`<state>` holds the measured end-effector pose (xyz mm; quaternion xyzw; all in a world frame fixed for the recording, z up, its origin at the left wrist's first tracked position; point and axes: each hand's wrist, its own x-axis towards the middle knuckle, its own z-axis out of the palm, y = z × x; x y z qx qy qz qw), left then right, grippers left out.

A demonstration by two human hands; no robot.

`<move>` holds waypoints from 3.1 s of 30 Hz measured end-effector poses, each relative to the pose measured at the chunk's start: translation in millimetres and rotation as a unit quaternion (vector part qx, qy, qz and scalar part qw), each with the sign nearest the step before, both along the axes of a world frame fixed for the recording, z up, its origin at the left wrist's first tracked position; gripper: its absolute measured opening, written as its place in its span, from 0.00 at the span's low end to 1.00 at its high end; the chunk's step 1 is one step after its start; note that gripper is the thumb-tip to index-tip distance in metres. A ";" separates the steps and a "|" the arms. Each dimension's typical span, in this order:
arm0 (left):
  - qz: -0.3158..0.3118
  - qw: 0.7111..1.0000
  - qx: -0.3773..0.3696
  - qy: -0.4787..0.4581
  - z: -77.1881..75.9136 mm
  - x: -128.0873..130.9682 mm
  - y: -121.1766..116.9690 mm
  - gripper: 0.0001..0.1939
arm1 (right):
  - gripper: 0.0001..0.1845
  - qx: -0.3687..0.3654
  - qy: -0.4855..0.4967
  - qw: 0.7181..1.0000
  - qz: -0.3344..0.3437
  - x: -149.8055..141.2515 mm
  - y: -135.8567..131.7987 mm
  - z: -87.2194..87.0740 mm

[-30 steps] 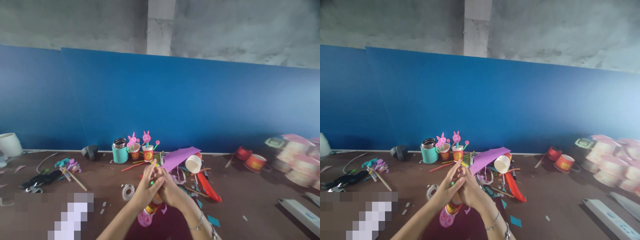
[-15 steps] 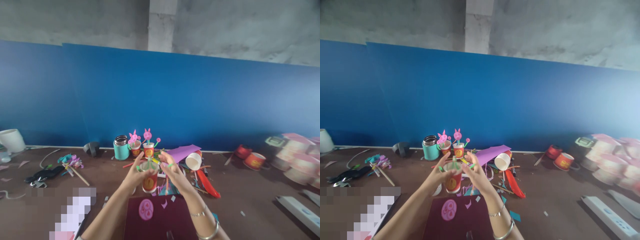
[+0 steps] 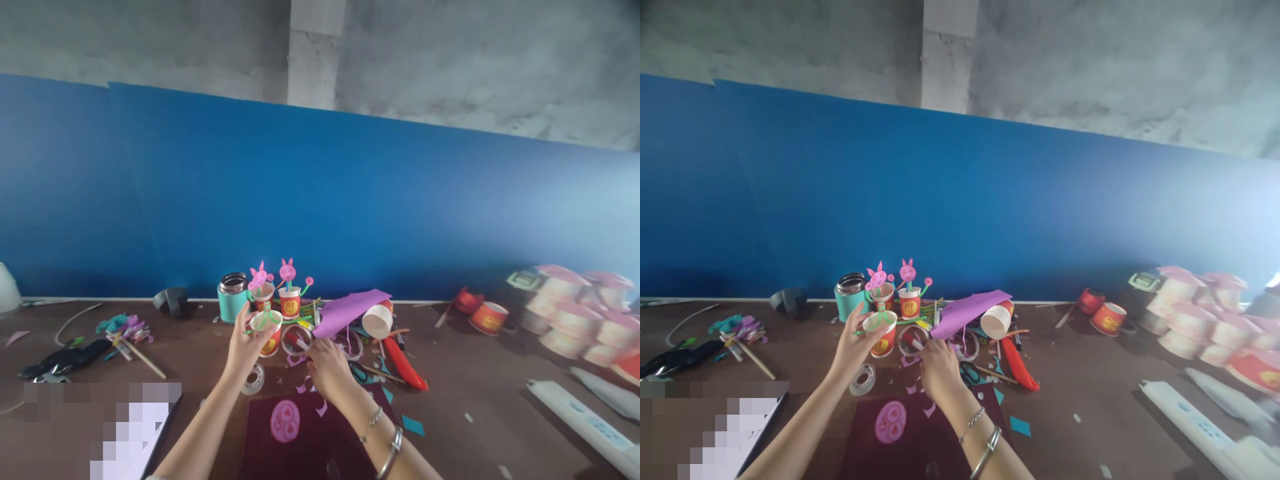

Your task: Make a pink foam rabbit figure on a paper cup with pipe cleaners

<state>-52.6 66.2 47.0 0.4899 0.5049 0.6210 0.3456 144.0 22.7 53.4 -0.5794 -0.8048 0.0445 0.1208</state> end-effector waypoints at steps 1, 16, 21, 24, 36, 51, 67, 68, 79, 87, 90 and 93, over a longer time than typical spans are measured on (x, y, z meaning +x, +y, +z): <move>-0.002 1.000 -0.015 -0.007 0.3 -0.6 0.1 0.41 | 0.14 0.001 -0.021 1.000 -0.012 3.0 -0.4 2.2; -0.070 0.995 -0.069 0.001 14.6 -5.2 -4.8 0.49 | 0.10 0.059 0.000 0.998 0.016 -0.3 -4.3 13.6; -0.055 0.994 -0.095 -0.017 36.4 -11.4 -12.3 0.45 | 0.12 0.033 -0.018 0.999 -0.004 5.4 -1.0 16.3; -0.041 0.995 -0.091 0.001 42.5 -14.7 -13.6 0.43 | 0.14 0.020 -0.012 0.999 -0.027 13.1 0.8 17.6; -0.057 0.968 -0.032 0.241 41.3 -24.3 -12.4 0.35 | 0.14 0.010 -0.033 0.989 -0.144 68.2 11.6 23.3; 0.038 0.947 0.120 0.296 63.4 -3.5 -32.3 0.15 | 0.14 0.011 0.023 0.996 -0.086 82.7 16.6 8.5; -0.038 0.901 0.175 0.396 54.4 9.9 -33.6 0.12 | 0.03 -0.005 0.350 0.937 -0.018 13.4 25.3 0.6; -0.048 0.894 0.172 0.411 51.1 10.0 -32.7 0.13 | 0.06 -0.031 0.416 0.908 -0.038 17.4 26.0 3.4; -0.098 0.855 0.124 0.495 31.1 12.6 -30.3 0.18 | 0.18 -0.110 0.686 0.713 -0.088 36.3 20.8 21.6; -0.086 0.827 0.083 0.549 27.3 6.5 -23.2 0.15 | 0.13 -0.129 0.731 0.665 0.075 17.5 4.4 48.7; -0.077 0.830 0.101 0.543 25.7 5.1 -22.5 0.20 | 0.13 -0.099 0.680 0.723 0.075 17.1 2.6 51.1; -0.051 0.841 0.134 0.522 32.5 8.4 -27.6 0.20 | 0.15 -0.068 0.608 0.789 0.051 16.1 1.0 53.2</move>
